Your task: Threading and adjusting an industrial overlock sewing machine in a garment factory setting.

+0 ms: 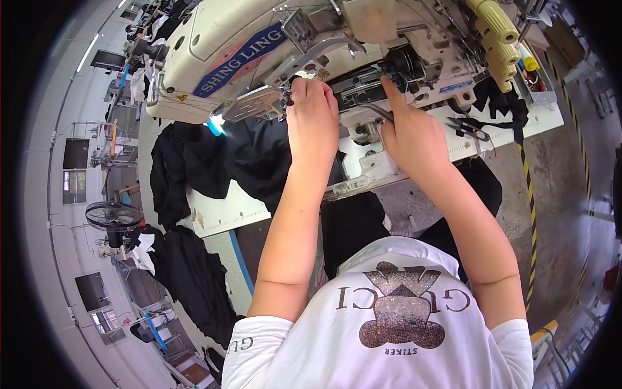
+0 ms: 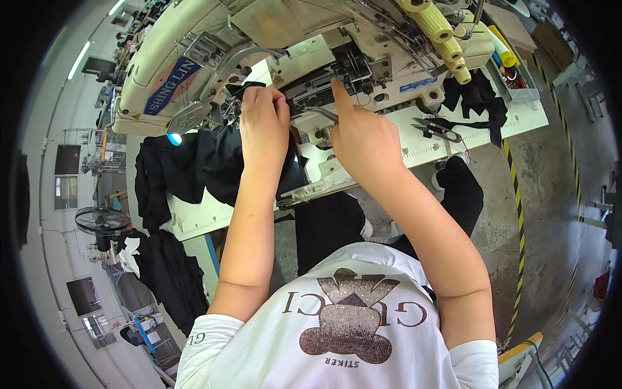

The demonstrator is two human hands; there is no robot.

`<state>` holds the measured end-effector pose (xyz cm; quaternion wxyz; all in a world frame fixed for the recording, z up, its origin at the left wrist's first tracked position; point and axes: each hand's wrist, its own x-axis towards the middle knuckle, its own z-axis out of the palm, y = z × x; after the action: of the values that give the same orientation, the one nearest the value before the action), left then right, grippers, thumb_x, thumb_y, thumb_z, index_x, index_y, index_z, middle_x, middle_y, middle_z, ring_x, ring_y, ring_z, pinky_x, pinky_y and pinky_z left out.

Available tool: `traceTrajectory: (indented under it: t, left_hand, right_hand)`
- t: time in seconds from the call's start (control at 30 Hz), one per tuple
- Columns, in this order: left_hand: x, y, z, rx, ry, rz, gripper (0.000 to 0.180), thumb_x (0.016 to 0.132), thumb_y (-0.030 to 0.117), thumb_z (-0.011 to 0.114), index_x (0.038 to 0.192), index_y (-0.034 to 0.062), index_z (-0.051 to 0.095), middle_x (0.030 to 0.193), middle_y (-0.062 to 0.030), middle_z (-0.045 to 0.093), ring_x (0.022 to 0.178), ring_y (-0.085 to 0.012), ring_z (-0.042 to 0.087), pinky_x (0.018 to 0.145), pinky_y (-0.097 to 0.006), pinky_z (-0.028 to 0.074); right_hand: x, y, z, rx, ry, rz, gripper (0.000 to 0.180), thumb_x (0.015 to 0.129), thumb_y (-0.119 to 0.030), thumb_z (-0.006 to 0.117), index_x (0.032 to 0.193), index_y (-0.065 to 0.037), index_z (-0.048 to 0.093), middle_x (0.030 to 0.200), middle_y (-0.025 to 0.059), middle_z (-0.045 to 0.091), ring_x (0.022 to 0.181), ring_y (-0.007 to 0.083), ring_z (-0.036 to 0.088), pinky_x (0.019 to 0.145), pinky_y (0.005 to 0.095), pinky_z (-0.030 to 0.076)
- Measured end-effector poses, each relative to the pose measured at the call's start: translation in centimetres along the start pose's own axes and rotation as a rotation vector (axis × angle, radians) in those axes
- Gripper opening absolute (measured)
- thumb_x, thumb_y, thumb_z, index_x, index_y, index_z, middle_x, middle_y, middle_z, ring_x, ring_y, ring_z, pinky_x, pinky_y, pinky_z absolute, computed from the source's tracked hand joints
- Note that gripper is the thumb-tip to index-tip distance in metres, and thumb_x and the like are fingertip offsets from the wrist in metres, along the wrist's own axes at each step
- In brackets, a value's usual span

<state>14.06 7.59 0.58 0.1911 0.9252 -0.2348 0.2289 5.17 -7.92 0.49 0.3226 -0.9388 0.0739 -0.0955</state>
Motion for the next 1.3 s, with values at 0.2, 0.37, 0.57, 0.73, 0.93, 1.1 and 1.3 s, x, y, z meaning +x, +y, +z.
traceTrajectory:
  t: [0.2, 0.37, 0.57, 0.73, 0.93, 1.1, 1.3]
  left_hand:
    - [-1.0, -0.2, -0.3, 0.012, 0.047, 0.094, 0.009, 0.087, 0.007, 0.061, 0.092, 0.0024, 0.056, 0.1, -0.0138, 0.054, 0.078, -0.035, 0.06, 0.071, -0.046, 0.049]
    - [0.1, 0.7, 0.0, -0.043, 0.03, -0.062, 0.008, 0.09, 0.009, 0.06, 0.091, 0.0014, 0.057, 0.097, -0.0139, 0.056, 0.075, -0.0359, 0.062, 0.067, -0.045, 0.05]
    - [1.1, 2.0, 1.1, -0.403, 0.193, -0.203, 0.012, 0.095, 0.011, 0.055, 0.094, -0.0008, 0.059, 0.089, -0.0118, 0.069, 0.067, -0.0211, 0.064, 0.064, -0.033, 0.051]
    - [2.0, 4.4, 0.2, -0.968, 0.105, -0.444, 0.014, 0.1, 0.012, 0.048, 0.1, -0.0004, 0.053, 0.092, -0.011, 0.071, 0.063, -0.0087, 0.059, 0.059, -0.021, 0.045]
    - [0.9, 4.1, -0.5, -1.41, -0.098, -0.652, 0.012, 0.101, 0.014, 0.046, 0.104, 0.0022, 0.05, 0.077, -0.0061, 0.064, 0.058, -0.0074, 0.052, 0.054, -0.02, 0.04]
    - [-0.6, 2.6, -0.3, -0.992, -0.047, -0.504, 0.011, 0.098, 0.01, 0.05, 0.098, 0.0008, 0.056, 0.067, -0.0045, 0.059, 0.057, -0.0068, 0.054, 0.052, -0.024, 0.042]
    - [-1.4, 1.2, -0.7, -0.501, 0.06, -0.23, 0.004, 0.09, 0.006, 0.061, 0.089, 0.0016, 0.062, 0.071, -0.009, 0.059, 0.06, -0.0181, 0.058, 0.057, -0.031, 0.046]
  right_hand:
    - [0.5, 0.6, -0.1, 0.017, 0.017, -0.018, 0.069, 0.081, -0.013, 0.057, 0.147, -0.01, 0.036, 0.073, 0.0245, 0.062, 0.071, 0.0436, 0.062, 0.067, 0.0536, 0.048]
    - [0.1, 0.7, 0.2, -0.023, 0.044, -0.075, 0.071, 0.08, -0.013, 0.058, 0.147, -0.005, 0.034, 0.077, 0.0192, 0.065, 0.065, 0.0399, 0.063, 0.061, 0.0503, 0.051]
    - [-0.3, 0.3, 0.7, 0.032, -0.014, -0.051, 0.081, 0.083, -0.014, 0.058, 0.154, -0.009, 0.02, 0.068, 0.0221, 0.061, 0.065, 0.042, 0.061, 0.063, 0.0516, 0.047]
    - [-0.3, 0.8, 0.6, 0.025, -0.022, -0.032, 0.081, 0.083, -0.014, 0.058, 0.154, -0.009, 0.02, 0.067, 0.0207, 0.061, 0.064, 0.0412, 0.061, 0.062, 0.0509, 0.047]
    - [-0.4, 1.1, 0.4, 0.049, -0.014, -0.048, 0.081, 0.081, -0.013, 0.058, 0.154, -0.01, 0.022, 0.068, 0.0197, 0.061, 0.064, 0.0405, 0.061, 0.062, 0.0505, 0.048]
    - [-0.4, 1.5, 0.4, 0.01, 0.013, -0.102, 0.08, 0.081, -0.012, 0.058, 0.153, -0.011, 0.025, 0.079, 0.0212, 0.063, 0.069, 0.0405, 0.062, 0.063, 0.0503, 0.048]
    - [-0.1, 1.3, -0.3, -0.039, 0.003, -0.098, 0.074, 0.082, -0.011, 0.059, 0.151, -0.012, 0.03, 0.084, 0.0212, 0.064, 0.072, 0.0417, 0.062, 0.066, 0.0509, 0.049]
